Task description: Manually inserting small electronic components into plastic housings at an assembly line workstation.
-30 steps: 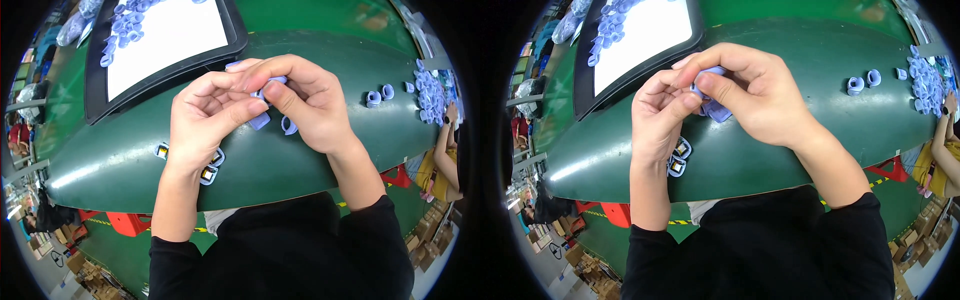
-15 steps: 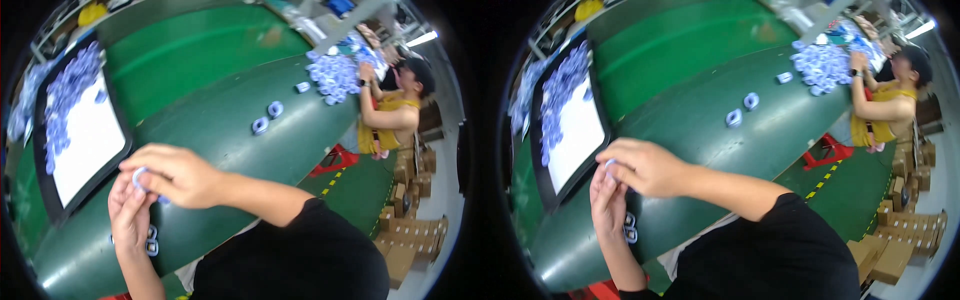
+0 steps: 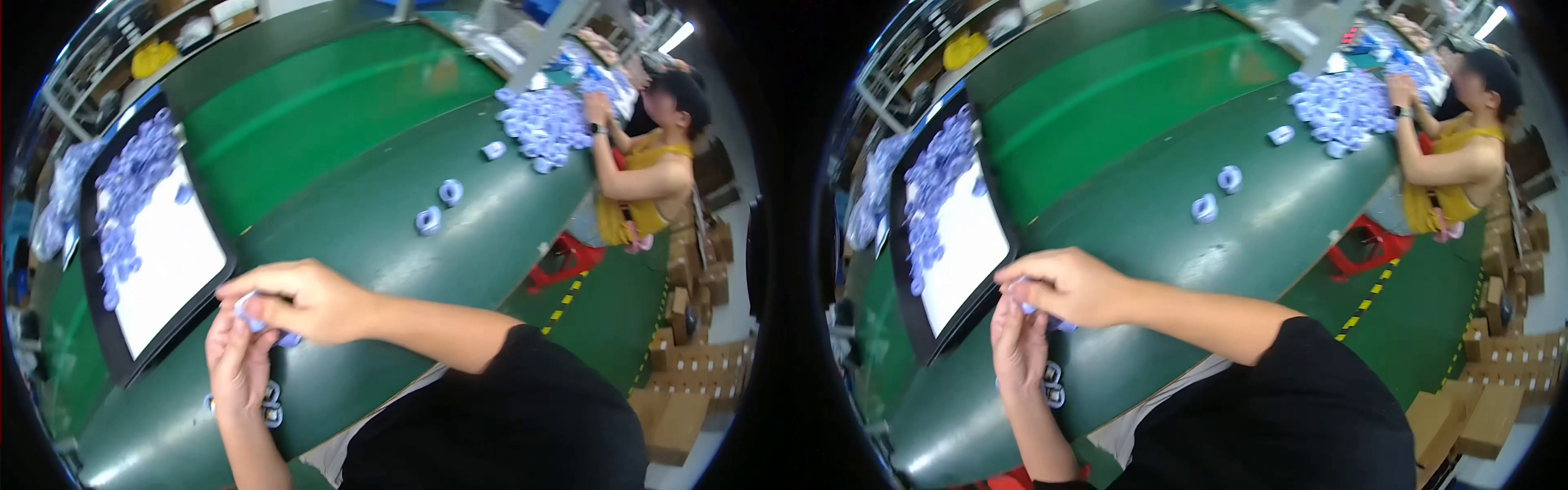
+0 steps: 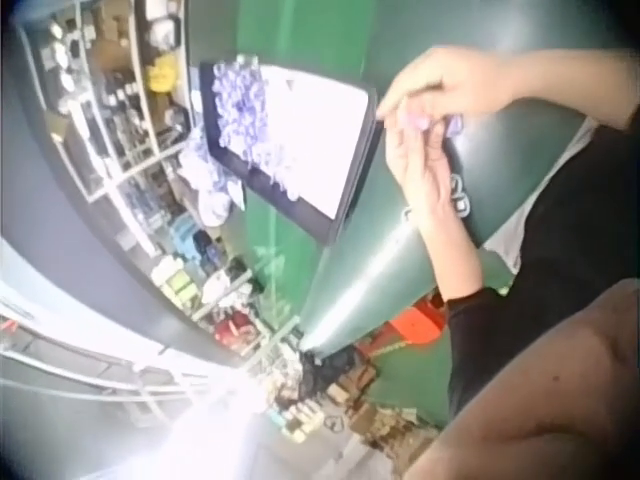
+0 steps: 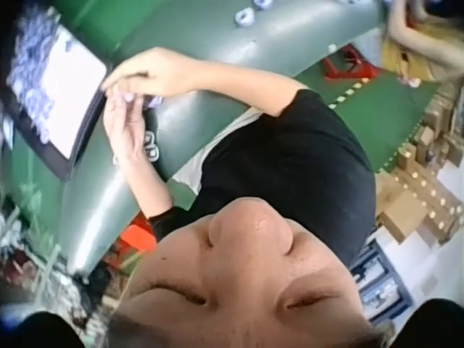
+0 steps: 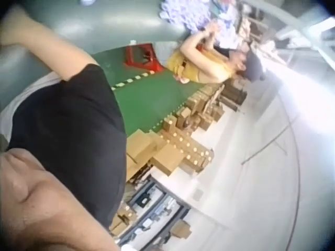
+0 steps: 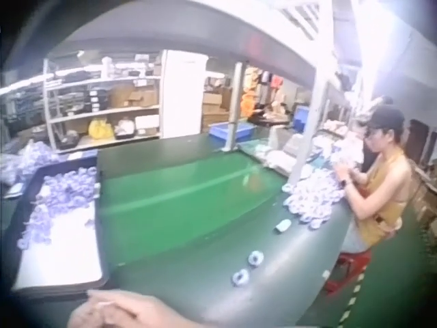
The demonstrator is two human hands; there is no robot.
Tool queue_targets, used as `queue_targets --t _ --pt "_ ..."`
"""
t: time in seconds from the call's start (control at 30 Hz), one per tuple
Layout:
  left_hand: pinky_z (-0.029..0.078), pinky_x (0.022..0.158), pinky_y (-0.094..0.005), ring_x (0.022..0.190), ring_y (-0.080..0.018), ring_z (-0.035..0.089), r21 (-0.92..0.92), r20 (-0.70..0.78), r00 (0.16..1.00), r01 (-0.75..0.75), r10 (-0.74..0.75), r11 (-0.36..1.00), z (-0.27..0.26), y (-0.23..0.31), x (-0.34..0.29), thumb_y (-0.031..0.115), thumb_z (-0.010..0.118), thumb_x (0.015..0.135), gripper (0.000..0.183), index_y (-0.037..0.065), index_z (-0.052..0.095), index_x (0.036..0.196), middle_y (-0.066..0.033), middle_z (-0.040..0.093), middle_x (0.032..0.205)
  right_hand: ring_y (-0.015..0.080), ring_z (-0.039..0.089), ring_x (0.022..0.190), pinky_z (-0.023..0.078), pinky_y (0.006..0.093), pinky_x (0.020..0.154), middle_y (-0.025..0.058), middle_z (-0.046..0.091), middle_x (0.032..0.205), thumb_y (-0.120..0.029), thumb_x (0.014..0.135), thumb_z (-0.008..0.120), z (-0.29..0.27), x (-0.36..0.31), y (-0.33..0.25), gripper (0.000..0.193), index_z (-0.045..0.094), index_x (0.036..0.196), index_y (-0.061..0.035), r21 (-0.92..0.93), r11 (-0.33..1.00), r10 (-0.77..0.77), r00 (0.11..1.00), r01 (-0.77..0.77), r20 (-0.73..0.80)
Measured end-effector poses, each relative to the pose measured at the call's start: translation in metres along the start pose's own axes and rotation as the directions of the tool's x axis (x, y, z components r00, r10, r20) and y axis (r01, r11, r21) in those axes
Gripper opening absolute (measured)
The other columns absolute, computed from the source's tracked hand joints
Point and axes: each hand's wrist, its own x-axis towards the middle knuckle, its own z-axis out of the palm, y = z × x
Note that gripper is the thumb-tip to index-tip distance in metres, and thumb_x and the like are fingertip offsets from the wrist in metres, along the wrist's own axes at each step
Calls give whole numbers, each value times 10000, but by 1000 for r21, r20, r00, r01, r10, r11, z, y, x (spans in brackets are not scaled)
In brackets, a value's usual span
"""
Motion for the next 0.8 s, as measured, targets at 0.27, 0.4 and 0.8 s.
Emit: queue_targets --t 0.27,0.4,0.8 --pt "549 647 -267 784 -194 707 322 54 998 22 -41 947 -2 -14 5 149 543 1054 284 -18 603 1276 -106 702 937 148 665 955 545 297 856 117 710 1117 -26 975 632 -11 -11 -18 201 589 1168 9 225 946 242 970 -234 -9" --pt "589 824 -346 980 -272 717 -91 108 990 95 -85 991 6 0 3 149 526 1058 286 -3 574 1296 -168 695 1107 213 662 1134 513 353 1000 156 707 1181 11 932 638 -9 -4 -5 228 643 1161 11 -314 947 -101 992 74 -71" --pt "609 884 -381 1039 -275 714 209 215 977 -51 5 976 -1 -2 7 105 609 1011 332 0 570 1323 -151 689 1185 291 638 1181 519 390 998 174 691 1173 -129 1046 541 -12 -5 4 233 660 1154 39 130 991 40 999 -44 31"
